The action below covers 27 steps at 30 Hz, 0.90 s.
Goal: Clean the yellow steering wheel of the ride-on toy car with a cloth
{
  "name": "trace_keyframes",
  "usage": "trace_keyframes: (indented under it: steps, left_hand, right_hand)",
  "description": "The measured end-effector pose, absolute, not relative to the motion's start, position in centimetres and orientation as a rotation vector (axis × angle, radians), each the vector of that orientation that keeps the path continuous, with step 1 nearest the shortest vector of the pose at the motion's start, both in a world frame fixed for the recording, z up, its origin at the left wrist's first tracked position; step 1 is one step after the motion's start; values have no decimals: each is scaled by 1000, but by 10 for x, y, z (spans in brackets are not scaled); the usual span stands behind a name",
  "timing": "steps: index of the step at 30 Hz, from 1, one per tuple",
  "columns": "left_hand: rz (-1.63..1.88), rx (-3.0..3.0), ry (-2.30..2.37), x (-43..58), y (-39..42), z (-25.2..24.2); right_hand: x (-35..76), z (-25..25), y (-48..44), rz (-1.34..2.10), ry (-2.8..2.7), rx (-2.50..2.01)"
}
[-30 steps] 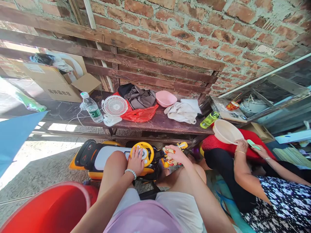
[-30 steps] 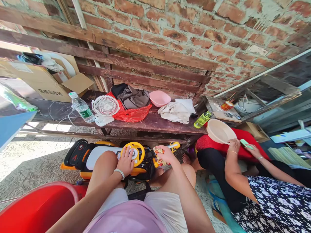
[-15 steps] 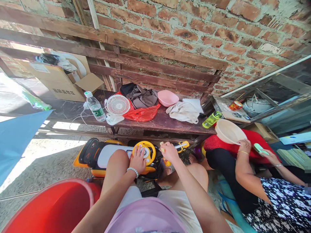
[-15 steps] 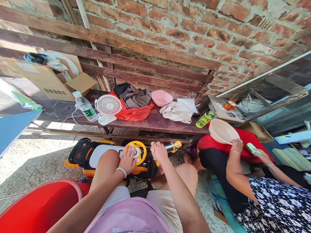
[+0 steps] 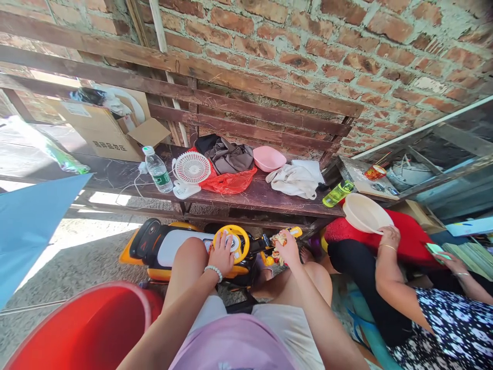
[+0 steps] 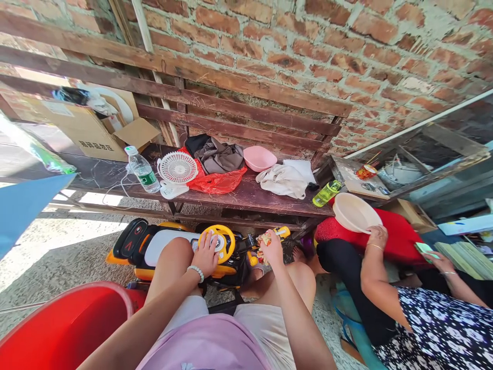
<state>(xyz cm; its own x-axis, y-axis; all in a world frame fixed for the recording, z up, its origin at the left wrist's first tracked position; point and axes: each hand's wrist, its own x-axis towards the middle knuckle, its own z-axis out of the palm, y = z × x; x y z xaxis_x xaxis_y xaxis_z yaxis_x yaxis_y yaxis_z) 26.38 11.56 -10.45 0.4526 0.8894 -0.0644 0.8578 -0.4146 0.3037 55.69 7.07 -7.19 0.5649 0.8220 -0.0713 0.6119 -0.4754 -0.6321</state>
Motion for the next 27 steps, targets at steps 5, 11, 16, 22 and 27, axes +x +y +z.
trace_keyframes:
  steps: [5, 11, 16, 22, 27]
  left_hand:
    - [164, 2410, 1503, 265, 116, -105]
    - [175, 2408, 1501, 264, 115, -104]
    - [194, 2408, 1488, 262, 115, -107]
    - [211, 2395, 1482, 262, 114, -111]
    - [252, 2388, 1467, 261, 114, -114]
  right_hand:
    - [543, -25, 72, 365, -1118, -2071]
    - [464, -8, 98, 143, -1705, -1862]
    - [429, -76, 97, 240, -1885, -2196]
    - [435, -126, 81, 234, -1921, -2211]
    - [423, -137, 71, 145, -1988, -2306]
